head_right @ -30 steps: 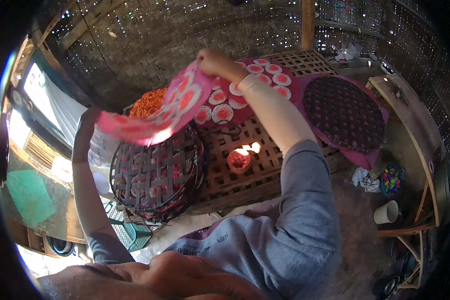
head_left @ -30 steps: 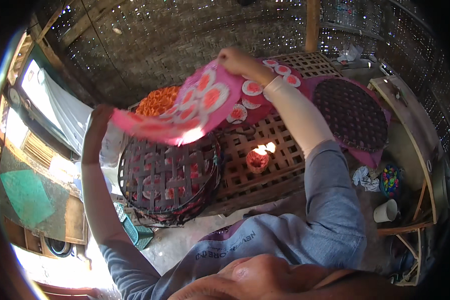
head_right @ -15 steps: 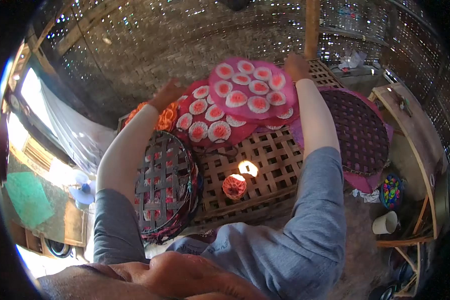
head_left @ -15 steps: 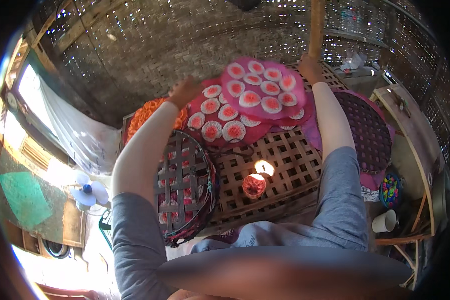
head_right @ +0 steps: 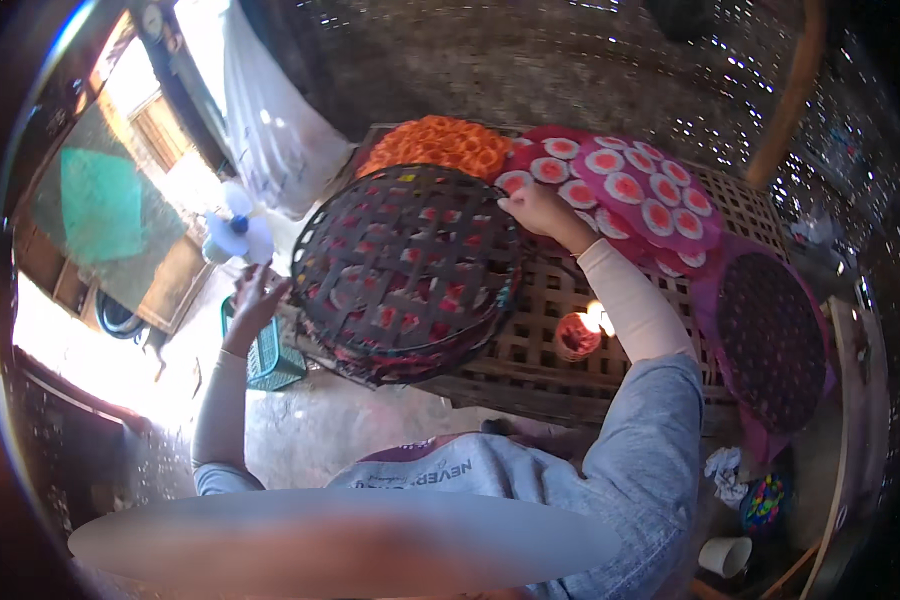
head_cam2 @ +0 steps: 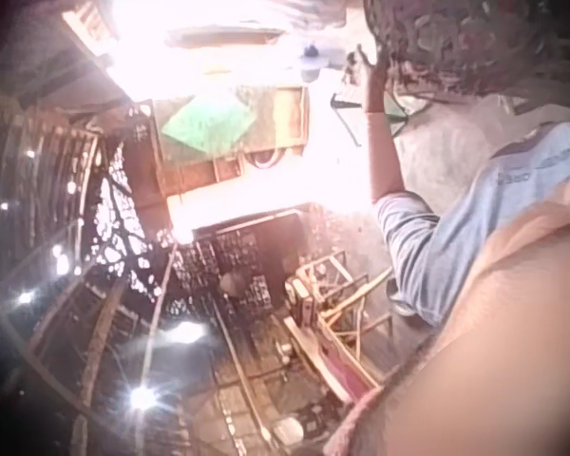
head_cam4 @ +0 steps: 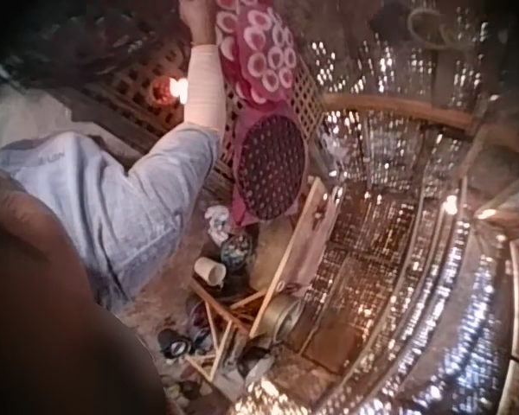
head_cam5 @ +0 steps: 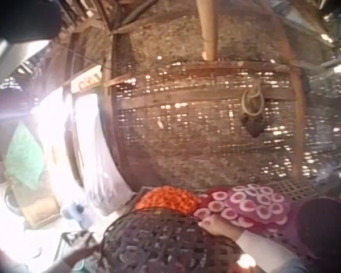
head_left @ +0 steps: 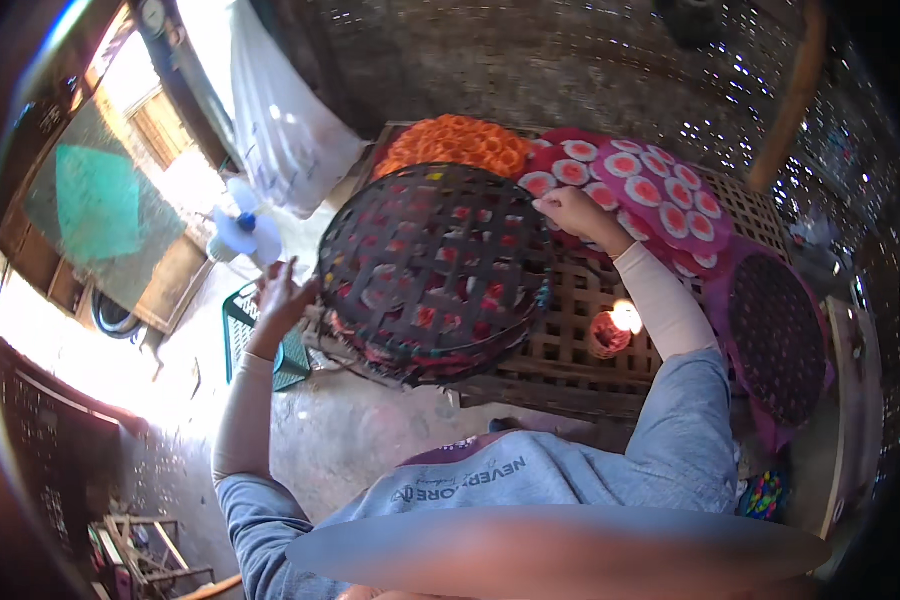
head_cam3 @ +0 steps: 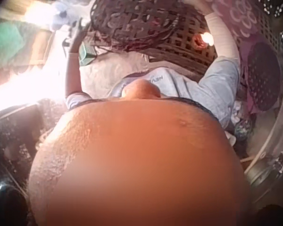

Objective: The person arranges orange and pink decorative items on a woven tray, then uses a wooden tool to scoop white paste from a bowl and apply it onto a purple circular base. They repeat this process to create multiple white ring patterns on the base.

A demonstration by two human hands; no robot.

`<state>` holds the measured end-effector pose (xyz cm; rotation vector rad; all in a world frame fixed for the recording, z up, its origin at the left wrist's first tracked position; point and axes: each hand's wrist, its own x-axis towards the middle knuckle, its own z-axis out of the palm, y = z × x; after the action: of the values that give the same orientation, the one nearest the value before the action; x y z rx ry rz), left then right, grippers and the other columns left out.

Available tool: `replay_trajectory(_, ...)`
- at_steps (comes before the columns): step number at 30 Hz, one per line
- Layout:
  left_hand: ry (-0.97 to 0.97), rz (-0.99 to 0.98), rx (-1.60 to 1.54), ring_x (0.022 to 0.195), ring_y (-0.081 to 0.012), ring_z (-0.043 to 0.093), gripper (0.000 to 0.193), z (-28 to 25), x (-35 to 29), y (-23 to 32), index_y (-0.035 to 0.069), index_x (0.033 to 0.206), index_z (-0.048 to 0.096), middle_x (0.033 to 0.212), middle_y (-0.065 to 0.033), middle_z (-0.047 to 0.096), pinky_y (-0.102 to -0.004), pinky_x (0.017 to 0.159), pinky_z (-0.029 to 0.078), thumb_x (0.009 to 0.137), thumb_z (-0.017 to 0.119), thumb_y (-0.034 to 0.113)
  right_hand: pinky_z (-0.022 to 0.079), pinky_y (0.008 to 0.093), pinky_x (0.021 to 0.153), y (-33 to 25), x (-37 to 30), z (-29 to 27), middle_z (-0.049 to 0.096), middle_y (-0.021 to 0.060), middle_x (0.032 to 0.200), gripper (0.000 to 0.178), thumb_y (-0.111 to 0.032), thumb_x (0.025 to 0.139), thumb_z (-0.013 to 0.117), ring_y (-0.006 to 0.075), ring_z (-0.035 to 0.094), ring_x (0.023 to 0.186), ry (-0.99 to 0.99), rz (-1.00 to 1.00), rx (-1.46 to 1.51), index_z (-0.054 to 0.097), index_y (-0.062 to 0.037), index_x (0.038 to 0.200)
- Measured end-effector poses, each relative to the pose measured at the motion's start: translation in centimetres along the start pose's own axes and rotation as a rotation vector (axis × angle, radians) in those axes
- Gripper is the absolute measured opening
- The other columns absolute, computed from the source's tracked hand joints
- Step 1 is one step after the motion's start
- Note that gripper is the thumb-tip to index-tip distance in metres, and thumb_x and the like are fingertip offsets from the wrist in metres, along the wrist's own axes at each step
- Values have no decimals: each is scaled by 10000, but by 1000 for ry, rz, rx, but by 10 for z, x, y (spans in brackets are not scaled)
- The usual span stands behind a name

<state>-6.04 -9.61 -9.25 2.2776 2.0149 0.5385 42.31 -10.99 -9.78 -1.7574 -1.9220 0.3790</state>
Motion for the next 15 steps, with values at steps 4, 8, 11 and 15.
replay_trajectory(4,-67,129,-325,1111,-331,401,481,11,-24,-5,115,1239,495,1189,-157,471,-416,955,302,854,503,402,398,315,531,8,9,23,542,62,549,343,-293,841,576,121,470,515,89,47,58,605,27,723)
replay_trajectory(8,-103,229,-525,1129,-256,394,425,6,-23,4,61,1219,496,1197,-148,463,-328,964,301,923,429,359,446,381,642,15,24,36,608,161,703,385,-360,811,559,265,581,700,106,199,31,636,16,774)
replay_trajectory(11,-196,58,-913,1059,-202,428,415,14,-15,6,25,1173,513,1153,-116,493,-313,925,326,922,438,347,466,404,712,8,15,41,627,215,797,391,-368,801,540,341,615,823,149,229,-64,642,9,820)
replay_trajectory(15,-247,-67,-1379,962,-154,491,390,8,-12,32,26,1154,514,1064,-75,551,-300,876,360,914,446,325,468,395,700,-7,13,44,642,156,760,343,-299,821,528,289,627,780,317,237,356,619,31,838)
